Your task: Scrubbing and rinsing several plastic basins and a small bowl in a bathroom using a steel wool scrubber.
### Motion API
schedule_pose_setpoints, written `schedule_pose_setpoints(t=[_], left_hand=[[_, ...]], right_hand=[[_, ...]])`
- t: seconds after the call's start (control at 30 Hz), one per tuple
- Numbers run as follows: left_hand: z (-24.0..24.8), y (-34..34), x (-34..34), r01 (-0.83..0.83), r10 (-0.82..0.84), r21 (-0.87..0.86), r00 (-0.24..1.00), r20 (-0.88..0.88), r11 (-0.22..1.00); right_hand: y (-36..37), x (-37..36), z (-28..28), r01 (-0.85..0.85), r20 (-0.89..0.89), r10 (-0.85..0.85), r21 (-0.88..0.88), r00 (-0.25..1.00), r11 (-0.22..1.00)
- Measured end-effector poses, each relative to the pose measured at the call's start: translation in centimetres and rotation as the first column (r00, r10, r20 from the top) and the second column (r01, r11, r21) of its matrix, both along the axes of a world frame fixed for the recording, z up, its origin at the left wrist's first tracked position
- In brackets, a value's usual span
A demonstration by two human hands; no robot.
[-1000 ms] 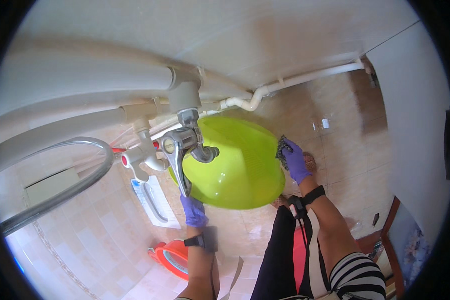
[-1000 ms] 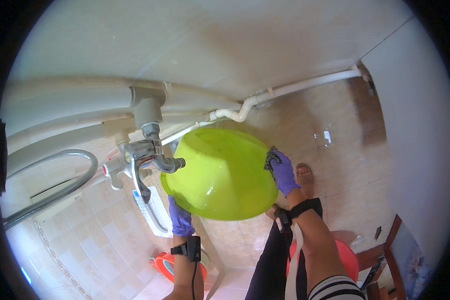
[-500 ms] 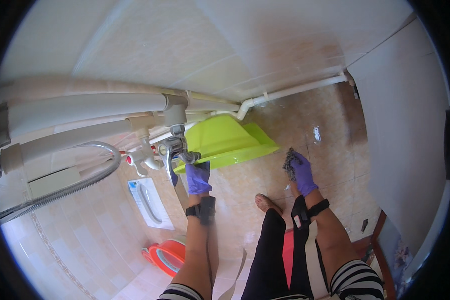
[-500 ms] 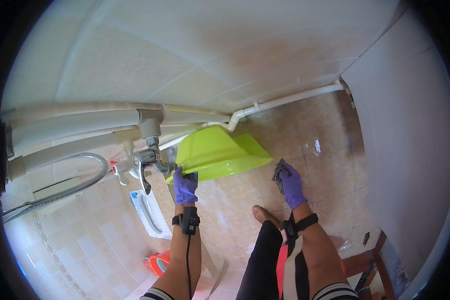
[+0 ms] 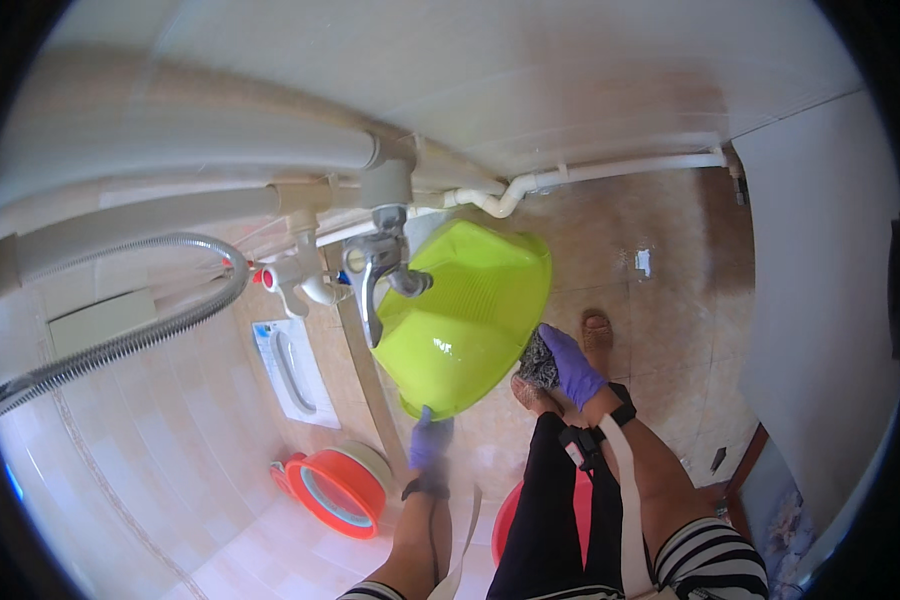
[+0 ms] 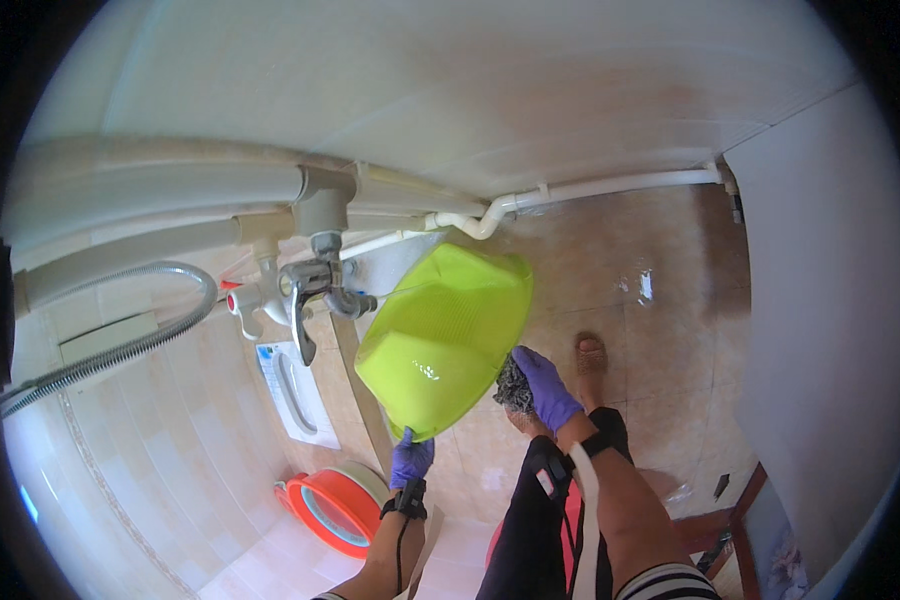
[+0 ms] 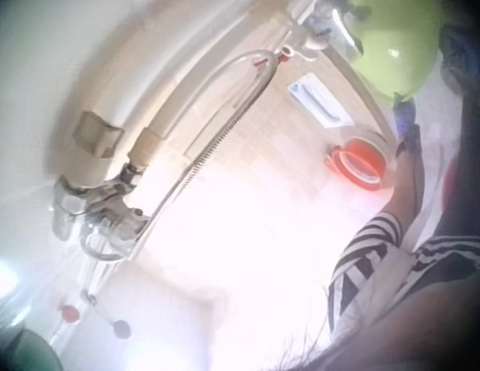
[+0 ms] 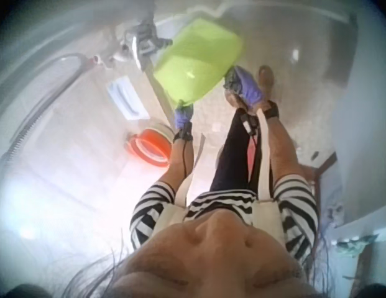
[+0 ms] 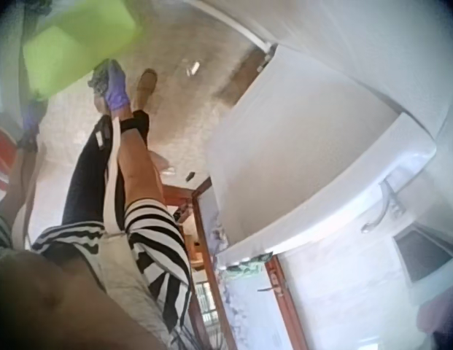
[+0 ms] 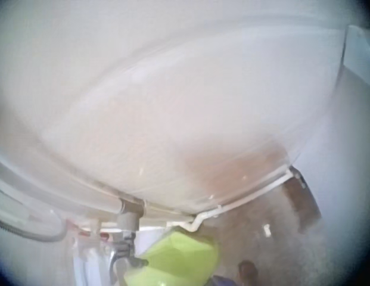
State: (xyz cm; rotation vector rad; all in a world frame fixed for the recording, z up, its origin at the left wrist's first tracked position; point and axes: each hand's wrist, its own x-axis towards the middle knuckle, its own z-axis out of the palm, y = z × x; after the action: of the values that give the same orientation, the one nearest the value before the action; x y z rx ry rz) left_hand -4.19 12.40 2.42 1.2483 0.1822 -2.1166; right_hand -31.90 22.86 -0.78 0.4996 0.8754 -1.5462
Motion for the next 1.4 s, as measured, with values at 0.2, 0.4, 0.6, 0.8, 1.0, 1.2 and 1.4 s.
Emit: schedule_pose_setpoints(t=[0.2,0.4,0.6,0.8,1.0,1.2,1.4], left_hand=[[-2.9,2.7,4.8,0.839,-0.85,0.424,0.084,0.519,0.342],[0.6,0.6,5.3,0.798,-0.843,0.491,0.038,0.536,0.349],[3.5,6.3,-4.9,0.36,-0.345,-0.033,0.913,0.216,0.932],[-0.8,1.3,-4.5,0.043,0.093,-0.31,0.907,0.41,0.95],[2.5,-3.1,-3.8,0.048,0.19,-0.478,0.879,0.437,0.877],[3.6,-4.8,-4.1,0.061,0.269,-0.448,0.725,0.634,0.892],[2.1,-6.7,-0.8,0.153,0.311,-0.473,0.574,0.758,0.868]], right_hand=[[-1.0,0.1,-0.6,-0.288,-0.253,0.327,0.18,0.91,0.94],[-2.2,2.5,-0.2,-0.332,-0.397,0.382,0.191,0.834,0.924],[-2.0,5.7,-1.7,-0.484,-0.479,0.613,0.376,0.628,0.79],[-0.1,6.4,-1.8,-0.633,-0.584,0.606,0.192,0.54,0.75],[-5.3,2.7,1.1,-0.274,-0.689,0.397,0.287,0.607,0.918],[-8.2,7.4,-0.3,-0.618,-0.817,0.133,0.52,-0.561,0.59],[-7.8,9.3,-2.2,-0.631,-0.649,-0.084,0.689,-0.756,0.358]])
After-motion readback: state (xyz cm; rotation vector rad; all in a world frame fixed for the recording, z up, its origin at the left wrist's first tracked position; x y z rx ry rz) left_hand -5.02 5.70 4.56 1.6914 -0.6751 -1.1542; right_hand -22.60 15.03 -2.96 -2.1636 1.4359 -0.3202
